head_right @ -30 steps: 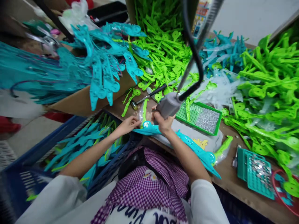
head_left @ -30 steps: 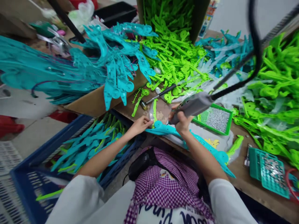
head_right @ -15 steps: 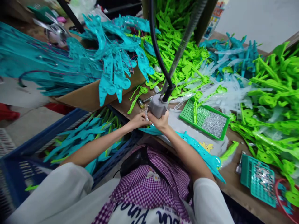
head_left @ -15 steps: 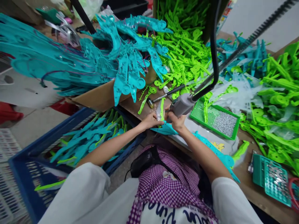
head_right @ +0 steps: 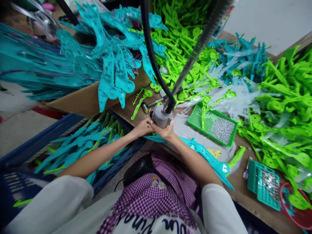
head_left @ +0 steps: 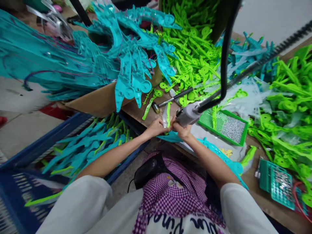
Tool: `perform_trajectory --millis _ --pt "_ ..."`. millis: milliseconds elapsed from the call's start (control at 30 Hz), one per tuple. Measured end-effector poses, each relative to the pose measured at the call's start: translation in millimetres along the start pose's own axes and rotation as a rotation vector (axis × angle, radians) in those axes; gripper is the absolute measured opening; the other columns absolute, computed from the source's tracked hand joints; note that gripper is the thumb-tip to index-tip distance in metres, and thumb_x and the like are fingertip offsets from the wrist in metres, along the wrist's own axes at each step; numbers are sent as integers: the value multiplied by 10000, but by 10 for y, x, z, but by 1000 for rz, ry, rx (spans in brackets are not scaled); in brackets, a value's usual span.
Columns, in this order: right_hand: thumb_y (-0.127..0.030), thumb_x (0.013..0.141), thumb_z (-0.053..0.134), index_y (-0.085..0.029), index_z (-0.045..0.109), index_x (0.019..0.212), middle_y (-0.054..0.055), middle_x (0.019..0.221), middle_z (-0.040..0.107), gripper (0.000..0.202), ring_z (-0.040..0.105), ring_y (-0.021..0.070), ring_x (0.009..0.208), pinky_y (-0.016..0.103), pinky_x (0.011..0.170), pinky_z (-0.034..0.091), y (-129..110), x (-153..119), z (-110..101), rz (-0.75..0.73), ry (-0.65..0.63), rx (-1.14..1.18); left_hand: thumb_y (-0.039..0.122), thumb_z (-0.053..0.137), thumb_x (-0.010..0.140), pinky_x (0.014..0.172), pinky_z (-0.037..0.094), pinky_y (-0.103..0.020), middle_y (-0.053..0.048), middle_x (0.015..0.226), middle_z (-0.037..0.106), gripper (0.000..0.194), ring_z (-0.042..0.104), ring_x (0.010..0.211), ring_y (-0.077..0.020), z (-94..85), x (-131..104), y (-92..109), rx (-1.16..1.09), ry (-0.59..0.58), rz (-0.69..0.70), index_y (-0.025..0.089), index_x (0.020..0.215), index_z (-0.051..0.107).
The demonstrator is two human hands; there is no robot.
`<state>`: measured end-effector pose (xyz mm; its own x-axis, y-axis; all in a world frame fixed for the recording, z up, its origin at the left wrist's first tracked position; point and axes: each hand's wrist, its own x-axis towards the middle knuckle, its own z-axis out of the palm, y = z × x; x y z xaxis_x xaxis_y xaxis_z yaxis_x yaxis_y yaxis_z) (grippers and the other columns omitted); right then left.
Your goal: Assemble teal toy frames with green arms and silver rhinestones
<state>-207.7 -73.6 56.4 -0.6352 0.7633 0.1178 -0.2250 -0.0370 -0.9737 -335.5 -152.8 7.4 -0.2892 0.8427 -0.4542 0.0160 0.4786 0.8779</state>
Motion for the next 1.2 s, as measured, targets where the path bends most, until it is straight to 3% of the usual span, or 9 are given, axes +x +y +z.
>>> perform_trajectory --millis 133,233,367,467,533,700,900,1200 --pt "-567 717 618 -192 618 790 -49 469 541 382 484 101 355 236 355 406 -238 117 -241 -167 274 93 399 858 539 391 301 -185 80 482 560 531 514 396 -95 0 19 -58 37 24 -2 202 775 425" --pt "-580 740 596 -211 603 799 -71 448 510 373 474 93 341 220 350 387 -403 357 -741 -384 516 49 418 845 559 405 336 -186 75 496 576 530 547 416 -109 3 39 -116 34 28 20 203 812 433" --pt "-528 687 686 -192 558 624 -71 424 494 365 458 86 334 222 353 366 -426 635 -1537 -290 639 -263 446 830 566 404 357 -189 81 482 563 542 548 415 -116 11 31 -100 78 43 0 205 835 425" --pt "-541 699 666 -194 534 587 -71 428 483 388 472 86 354 224 370 378 -418 701 -1874 -346 759 -355 455 820 572 412 366 -190 88 479 545 538 546 425 -116 20 0 -38 76 41 -7 204 839 428" --pt "-567 748 602 -197 568 657 -70 444 492 383 485 90 363 225 376 386 -432 711 -1913 -389 777 -317 459 809 587 420 362 -187 89 484 539 522 545 436 -112 26 -15 -4 76 43 -1 201 844 435" --pt "-587 761 575 -193 599 743 -66 454 512 395 472 86 347 226 369 375 -378 801 -1755 -320 637 -224 453 810 585 438 368 -190 94 491 536 523 526 437 -103 36 -6 6 64 53 -16 197 868 452" --pt "-572 759 580 -196 573 721 -72 452 500 378 457 82 345 229 370 368 -201 872 -1759 -298 639 -220 460 812 581 452 382 -201 84 505 554 529 548 451 -117 39 21 -46 84 74 -4 196 876 461" --pt "-569 764 569 -202 556 719 -70 468 502 370 468 88 364 239 390 384 -153 876 -1779 -324 645 -233 445 816 580 441 375 -195 90 517 547 531 538 447 -108 47 3 -8 74 70 -33 202 878 449"
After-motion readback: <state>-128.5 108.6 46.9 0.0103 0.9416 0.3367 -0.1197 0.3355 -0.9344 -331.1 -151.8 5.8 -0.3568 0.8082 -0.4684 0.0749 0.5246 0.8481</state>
